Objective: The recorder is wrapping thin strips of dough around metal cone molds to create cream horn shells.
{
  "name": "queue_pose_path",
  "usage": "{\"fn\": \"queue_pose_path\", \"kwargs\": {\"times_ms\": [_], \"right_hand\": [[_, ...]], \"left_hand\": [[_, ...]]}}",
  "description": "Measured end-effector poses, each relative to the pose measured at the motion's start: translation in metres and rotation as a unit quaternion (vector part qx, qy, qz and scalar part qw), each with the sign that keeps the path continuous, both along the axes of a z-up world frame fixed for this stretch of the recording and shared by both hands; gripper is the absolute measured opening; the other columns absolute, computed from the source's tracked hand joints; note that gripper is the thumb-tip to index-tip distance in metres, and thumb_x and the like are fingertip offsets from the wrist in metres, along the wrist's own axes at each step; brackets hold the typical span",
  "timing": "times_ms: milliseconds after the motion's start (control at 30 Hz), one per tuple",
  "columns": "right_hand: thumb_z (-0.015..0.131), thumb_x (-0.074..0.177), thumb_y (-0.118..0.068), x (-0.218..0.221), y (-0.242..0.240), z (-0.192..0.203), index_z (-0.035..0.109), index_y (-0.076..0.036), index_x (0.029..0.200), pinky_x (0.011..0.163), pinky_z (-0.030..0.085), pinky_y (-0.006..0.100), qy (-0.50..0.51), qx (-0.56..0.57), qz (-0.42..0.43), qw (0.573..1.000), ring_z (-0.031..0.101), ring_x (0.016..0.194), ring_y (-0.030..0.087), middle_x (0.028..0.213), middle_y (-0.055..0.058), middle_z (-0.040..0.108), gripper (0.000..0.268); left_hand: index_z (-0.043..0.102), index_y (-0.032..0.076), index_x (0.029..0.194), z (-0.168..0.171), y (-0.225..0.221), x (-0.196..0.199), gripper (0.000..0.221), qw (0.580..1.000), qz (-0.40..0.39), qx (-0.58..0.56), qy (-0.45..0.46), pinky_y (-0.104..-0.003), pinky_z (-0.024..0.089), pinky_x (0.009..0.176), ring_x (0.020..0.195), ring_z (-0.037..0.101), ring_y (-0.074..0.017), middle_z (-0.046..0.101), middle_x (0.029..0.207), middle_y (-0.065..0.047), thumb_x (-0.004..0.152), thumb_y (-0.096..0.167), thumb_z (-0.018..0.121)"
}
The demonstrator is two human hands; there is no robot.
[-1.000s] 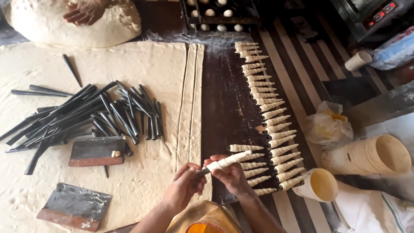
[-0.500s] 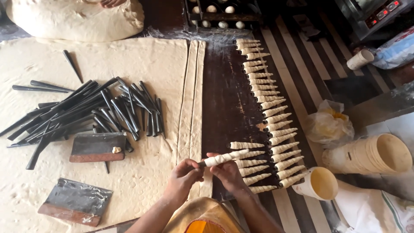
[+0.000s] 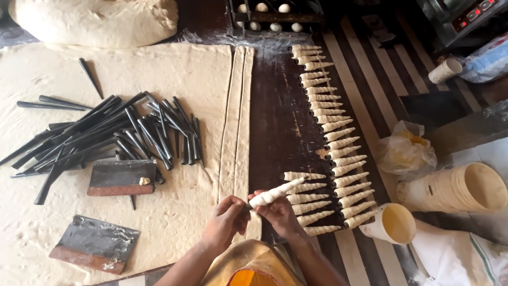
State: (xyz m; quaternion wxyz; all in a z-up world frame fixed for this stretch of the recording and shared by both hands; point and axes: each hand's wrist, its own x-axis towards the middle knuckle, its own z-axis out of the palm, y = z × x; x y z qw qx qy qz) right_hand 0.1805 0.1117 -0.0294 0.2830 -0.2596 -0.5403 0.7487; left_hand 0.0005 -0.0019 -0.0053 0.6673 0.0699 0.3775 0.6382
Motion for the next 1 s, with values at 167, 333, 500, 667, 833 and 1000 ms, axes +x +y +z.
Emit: {"fn": "queue_pose_path", "kwargs": {"times_ms": [167, 333, 500, 667, 833, 1000], "right_hand": [[0.078, 0.094, -0.015, 0.001, 0.002, -0.007, 0.063, 0.004, 0.135, 0.088, 0.058, 0.032, -0.040, 0.003, 0.007, 0.999, 0.068, 0.100, 0.015, 0.111, 0.010, 0.073, 0.047], [0.080, 0.091, -0.019, -0.003, -0.002, 0.008, 0.063, 0.004, 0.128, 0.086, 0.058, 0.030, -0.028, 0.006, -0.013, 0.999, 0.070, 0.096, 0.014, 0.105, 0.008, 0.075, 0.046], [0.078, 0.091, -0.021, -0.009, -0.003, 0.019, 0.065, 0.004, 0.126, 0.083, 0.059, 0.029, -0.043, 0.038, -0.017, 0.998, 0.071, 0.094, 0.013, 0.103, 0.008, 0.076, 0.045], [0.079, 0.092, -0.018, -0.009, -0.009, 0.020, 0.064, 0.004, 0.125, 0.083, 0.059, 0.029, -0.022, 0.001, -0.030, 0.999, 0.070, 0.094, 0.014, 0.104, 0.009, 0.074, 0.043], [0.078, 0.091, -0.021, -0.010, -0.011, 0.028, 0.064, 0.001, 0.126, 0.085, 0.060, 0.029, -0.033, -0.005, 0.005, 0.999, 0.070, 0.096, 0.011, 0.107, 0.005, 0.075, 0.044], [0.077, 0.096, -0.019, -0.007, -0.014, 0.027, 0.068, 0.002, 0.127, 0.083, 0.057, 0.028, -0.052, 0.064, 0.004, 0.997, 0.067, 0.093, 0.010, 0.103, 0.005, 0.073, 0.039]], "left_hand": [[0.058, -0.001, 0.107, -0.003, 0.001, 0.001, 0.016, 0.984, 0.025, 0.047, 0.172, -0.030, 0.056, 0.073, 0.080, 0.065, -0.0142, 0.067, 0.093, -0.008, 0.097, 0.007, 0.068], [0.057, 0.004, 0.101, 0.008, 0.001, -0.001, 0.016, 0.999, -0.001, -0.026, -0.043, -0.032, 0.050, 0.055, 0.062, 0.061, -0.0181, 0.066, 0.078, -0.012, 0.097, 0.019, 0.065], [0.060, 0.000, 0.105, -0.011, 0.005, 0.007, 0.011, 0.982, 0.043, 0.054, 0.174, -0.029, 0.056, 0.070, 0.078, 0.064, -0.0122, 0.067, 0.089, -0.006, 0.097, 0.006, 0.065], [0.057, 0.003, 0.103, 0.013, 0.003, 0.004, 0.015, 0.998, 0.014, -0.051, 0.021, -0.031, 0.051, 0.053, 0.060, 0.061, -0.0168, 0.065, 0.076, -0.011, 0.099, 0.018, 0.059], [0.056, 0.003, 0.105, 0.025, 0.003, 0.003, 0.018, 0.996, 0.035, 0.031, 0.080, -0.029, 0.058, 0.072, 0.079, 0.068, -0.0128, 0.068, 0.095, -0.006, 0.090, 0.002, 0.065], [0.056, 0.003, 0.104, -0.002, 0.001, 0.008, 0.014, 0.999, 0.027, -0.028, 0.022, -0.032, 0.053, 0.059, 0.065, 0.062, -0.0165, 0.065, 0.081, -0.010, 0.098, 0.014, 0.063]]}}
